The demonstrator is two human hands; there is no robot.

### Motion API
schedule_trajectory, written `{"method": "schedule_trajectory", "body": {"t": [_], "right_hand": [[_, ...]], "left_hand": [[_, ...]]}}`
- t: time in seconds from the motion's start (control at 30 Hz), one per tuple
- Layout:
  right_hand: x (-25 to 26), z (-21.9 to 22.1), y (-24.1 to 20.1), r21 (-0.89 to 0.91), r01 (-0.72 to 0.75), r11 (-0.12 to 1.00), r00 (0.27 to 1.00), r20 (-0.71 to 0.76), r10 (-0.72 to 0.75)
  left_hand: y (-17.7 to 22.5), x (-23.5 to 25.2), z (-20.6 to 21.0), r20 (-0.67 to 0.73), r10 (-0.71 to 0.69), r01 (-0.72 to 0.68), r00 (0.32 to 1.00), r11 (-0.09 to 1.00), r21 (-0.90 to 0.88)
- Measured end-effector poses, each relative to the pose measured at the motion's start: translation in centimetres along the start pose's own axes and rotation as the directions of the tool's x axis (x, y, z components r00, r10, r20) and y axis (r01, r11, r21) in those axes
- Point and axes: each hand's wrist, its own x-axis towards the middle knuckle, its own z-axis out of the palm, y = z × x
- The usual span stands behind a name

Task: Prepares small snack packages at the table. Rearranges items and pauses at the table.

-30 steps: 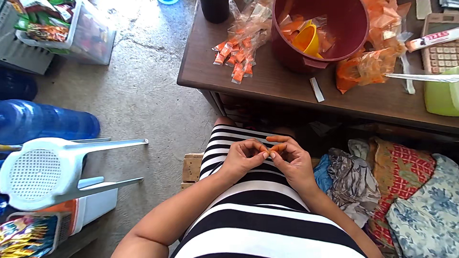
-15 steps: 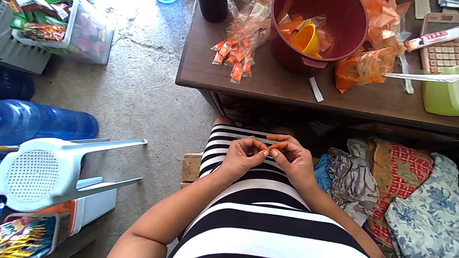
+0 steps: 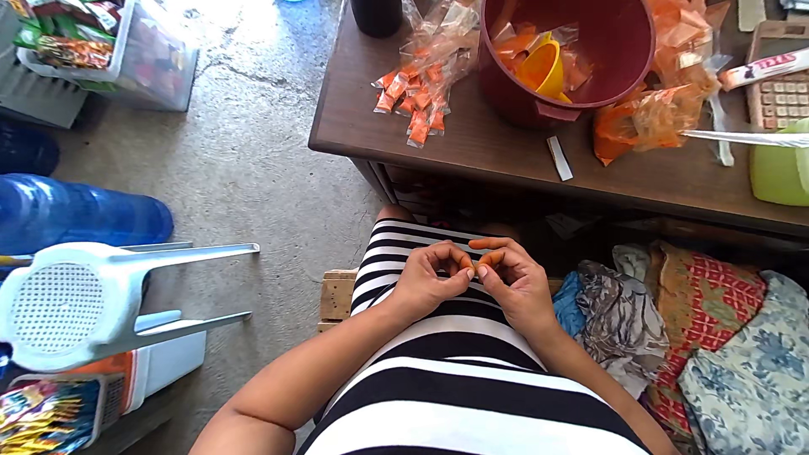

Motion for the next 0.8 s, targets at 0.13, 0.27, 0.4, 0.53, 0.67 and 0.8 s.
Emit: {"method": "schedule_trajectory", "body": {"t": [0.13, 0.27, 0.4, 0.53, 0.67, 0.8], "right_hand": [[-0.03, -0.02, -0.12, 0.085, -0.041, 0.996, 0.999, 0.013, 0.04], [-0.03, -0.2, -0.2, 0.152, -0.067, 0.986, 0.998, 0.031, 0.063], [-0.03, -0.19, -0.19, 0.16, -0.056, 0.986, 0.998, 0.022, 0.053], [-0.08, -0.33, 0.02, 0.16, -0.045, 0.986, 0.999, 0.016, 0.043], [-0.1, -0.51, 0.35, 0.171, -0.019, 0.985, 0.999, -0.031, 0.025], [-0.26, -0.65, 0.39, 0.159, 0.003, 0.987, 1.0, -0.004, -0.003]], "left_hand": [[0.24, -0.02, 0.1, -0.042, -0.024, 0.023, 0.999, 0.999, -0.037], [0.09, -0.07, -0.23, -0.026, -0.02, 0.019, 0.999, 0.998, -0.054], [0.15, -0.12, -0.19, 0.046, 0.008, -0.006, 0.999, 0.999, -0.036], [0.29, -0.26, -0.25, 0.021, -0.007, 0.008, 1.0, 1.0, -0.025], [0.33, -0.41, -0.26, 0.014, 0.004, -0.004, 1.0, 1.0, -0.022], [0.33, -0.46, -0.22, 0.003, 0.015, -0.015, 1.0, 1.0, -0.027]]}}
